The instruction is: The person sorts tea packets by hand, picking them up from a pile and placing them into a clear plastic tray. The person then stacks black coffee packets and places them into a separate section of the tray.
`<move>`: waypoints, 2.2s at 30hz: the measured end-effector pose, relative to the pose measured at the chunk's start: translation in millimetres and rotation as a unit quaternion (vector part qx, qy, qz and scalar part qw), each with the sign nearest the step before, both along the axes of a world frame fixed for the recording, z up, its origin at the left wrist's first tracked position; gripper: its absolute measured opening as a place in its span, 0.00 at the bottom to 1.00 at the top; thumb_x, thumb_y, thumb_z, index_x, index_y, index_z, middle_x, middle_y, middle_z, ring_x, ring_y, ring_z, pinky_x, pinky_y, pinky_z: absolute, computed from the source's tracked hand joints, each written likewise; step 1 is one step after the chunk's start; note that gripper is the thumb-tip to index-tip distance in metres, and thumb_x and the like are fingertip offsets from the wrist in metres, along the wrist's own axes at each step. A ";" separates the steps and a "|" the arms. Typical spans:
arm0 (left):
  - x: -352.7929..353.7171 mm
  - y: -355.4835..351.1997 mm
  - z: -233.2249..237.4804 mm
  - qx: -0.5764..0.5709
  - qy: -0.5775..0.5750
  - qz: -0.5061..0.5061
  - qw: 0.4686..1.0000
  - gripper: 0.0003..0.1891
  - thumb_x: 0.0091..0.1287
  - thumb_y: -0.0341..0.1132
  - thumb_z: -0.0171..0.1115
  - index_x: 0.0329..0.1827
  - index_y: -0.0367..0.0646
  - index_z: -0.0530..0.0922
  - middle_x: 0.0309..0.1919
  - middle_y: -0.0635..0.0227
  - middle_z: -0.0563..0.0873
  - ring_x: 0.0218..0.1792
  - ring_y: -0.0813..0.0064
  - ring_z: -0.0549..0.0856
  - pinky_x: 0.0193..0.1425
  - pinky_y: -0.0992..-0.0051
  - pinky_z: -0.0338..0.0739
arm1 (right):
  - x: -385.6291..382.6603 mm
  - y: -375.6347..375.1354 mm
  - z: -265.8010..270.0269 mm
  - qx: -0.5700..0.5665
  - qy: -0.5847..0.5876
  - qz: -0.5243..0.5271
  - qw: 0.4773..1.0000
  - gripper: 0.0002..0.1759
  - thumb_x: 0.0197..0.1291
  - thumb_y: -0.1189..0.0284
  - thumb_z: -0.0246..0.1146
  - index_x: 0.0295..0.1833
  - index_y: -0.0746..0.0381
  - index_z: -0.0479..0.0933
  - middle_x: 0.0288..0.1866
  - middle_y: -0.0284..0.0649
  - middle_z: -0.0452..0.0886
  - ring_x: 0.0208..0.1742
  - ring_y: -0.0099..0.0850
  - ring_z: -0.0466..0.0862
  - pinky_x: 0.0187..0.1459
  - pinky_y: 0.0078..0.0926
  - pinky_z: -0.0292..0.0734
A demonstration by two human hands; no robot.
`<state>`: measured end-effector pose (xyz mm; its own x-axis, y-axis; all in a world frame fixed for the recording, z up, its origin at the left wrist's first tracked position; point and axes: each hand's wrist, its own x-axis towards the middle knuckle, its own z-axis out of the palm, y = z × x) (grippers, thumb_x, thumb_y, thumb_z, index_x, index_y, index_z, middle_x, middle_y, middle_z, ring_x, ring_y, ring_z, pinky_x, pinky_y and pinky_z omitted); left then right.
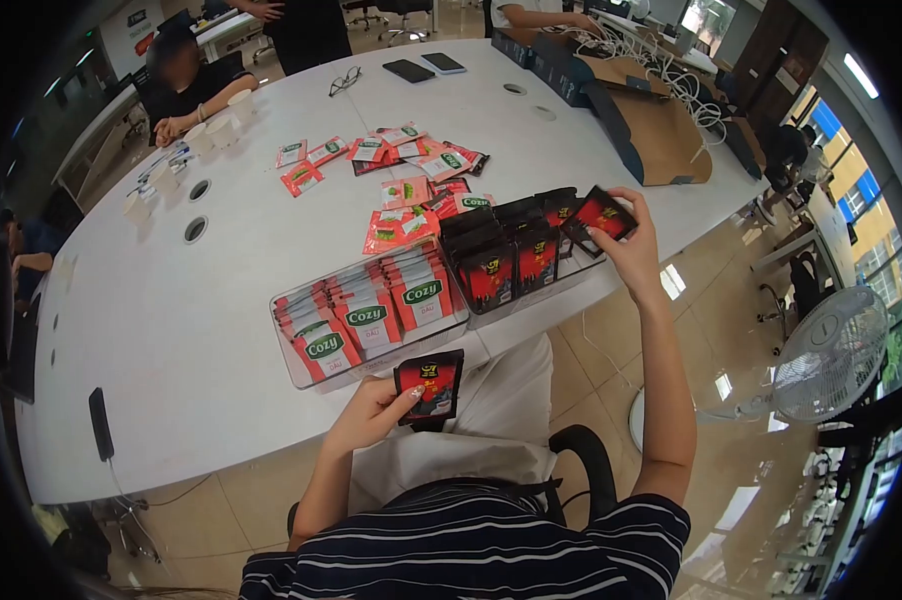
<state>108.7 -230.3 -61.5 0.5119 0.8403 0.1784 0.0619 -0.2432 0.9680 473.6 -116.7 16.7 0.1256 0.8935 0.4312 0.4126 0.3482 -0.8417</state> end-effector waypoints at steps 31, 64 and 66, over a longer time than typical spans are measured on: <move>4.8 0.0 -5.2 -0.044 -0.050 0.011 0.998 0.16 0.60 0.32 0.69 0.48 0.35 0.78 0.23 0.70 0.82 0.20 0.86 0.75 0.25 0.82 0.69 | -23.8 23.6 28.1 0.104 -0.474 0.054 0.873 0.43 0.35 0.80 0.73 0.64 0.57 0.70 0.56 0.41 0.76 0.59 0.42 0.74 0.59 0.36 0.70; 6.2 3.0 6.2 -0.100 -0.059 -0.024 0.993 0.18 0.68 0.24 0.57 0.60 0.35 0.74 0.50 0.59 0.85 0.43 0.78 0.85 0.44 0.79 0.81 | -1.8 5.3 27.0 0.014 -0.487 0.016 0.873 0.16 0.47 0.74 0.71 0.42 0.63 0.77 0.34 0.43 0.79 0.41 0.41 0.80 0.44 0.32 0.73; 5.6 3.0 5.4 -0.099 -0.061 -0.027 0.993 0.17 0.68 0.24 0.57 0.60 0.35 0.74 0.50 0.59 0.85 0.43 0.78 0.85 0.44 0.79 0.81 | -2.8 14.2 22.5 0.044 -0.530 0.035 0.846 0.25 0.39 0.76 0.74 0.48 0.60 0.75 0.44 0.41 0.77 0.49 0.40 0.77 0.49 0.36 0.72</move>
<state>114.3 -227.3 -56.1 0.5416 0.8373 0.0754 -0.0661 -0.0471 0.9967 470.8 -102.5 39.2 -0.4244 0.8418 0.3336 0.8957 0.4443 0.0183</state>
